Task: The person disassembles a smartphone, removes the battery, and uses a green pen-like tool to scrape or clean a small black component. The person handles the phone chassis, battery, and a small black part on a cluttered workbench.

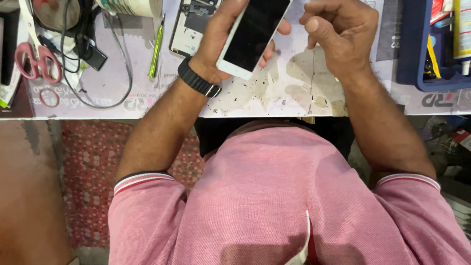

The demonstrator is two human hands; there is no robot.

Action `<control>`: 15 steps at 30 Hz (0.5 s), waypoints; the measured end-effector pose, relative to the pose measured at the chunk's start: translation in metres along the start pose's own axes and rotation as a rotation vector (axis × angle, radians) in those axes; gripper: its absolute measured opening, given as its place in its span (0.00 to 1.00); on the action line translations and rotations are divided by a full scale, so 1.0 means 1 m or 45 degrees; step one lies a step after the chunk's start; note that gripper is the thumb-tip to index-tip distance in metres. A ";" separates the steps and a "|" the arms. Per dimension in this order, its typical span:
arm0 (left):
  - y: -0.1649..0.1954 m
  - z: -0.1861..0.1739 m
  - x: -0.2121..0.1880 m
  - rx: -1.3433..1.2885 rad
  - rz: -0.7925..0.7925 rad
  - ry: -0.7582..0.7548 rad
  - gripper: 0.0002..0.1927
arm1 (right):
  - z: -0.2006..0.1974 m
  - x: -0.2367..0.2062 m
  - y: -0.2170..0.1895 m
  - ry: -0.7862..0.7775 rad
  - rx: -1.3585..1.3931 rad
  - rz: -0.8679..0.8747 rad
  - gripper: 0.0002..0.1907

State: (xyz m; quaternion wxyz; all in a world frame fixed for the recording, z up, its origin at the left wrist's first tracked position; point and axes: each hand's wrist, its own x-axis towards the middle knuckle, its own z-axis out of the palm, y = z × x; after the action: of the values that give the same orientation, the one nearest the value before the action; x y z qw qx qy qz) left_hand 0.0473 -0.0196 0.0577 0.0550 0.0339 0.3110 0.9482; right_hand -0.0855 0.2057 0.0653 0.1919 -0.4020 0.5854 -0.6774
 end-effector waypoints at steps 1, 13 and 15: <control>-0.003 -0.001 0.002 0.062 0.030 0.056 0.28 | 0.000 0.002 -0.001 -0.014 0.012 0.066 0.14; -0.027 -0.015 0.027 1.030 0.542 0.396 0.06 | -0.001 0.017 0.005 -0.005 0.391 0.555 0.16; -0.017 -0.007 0.023 1.048 0.411 0.419 0.04 | -0.004 0.019 0.005 0.043 0.390 0.582 0.17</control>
State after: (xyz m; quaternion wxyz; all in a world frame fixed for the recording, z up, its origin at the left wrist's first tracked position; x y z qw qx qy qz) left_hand 0.0256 -0.0076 0.0423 -0.1612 -0.0498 0.6562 0.7354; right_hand -0.1012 0.1933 0.0668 0.3887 -0.2145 0.5548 -0.7036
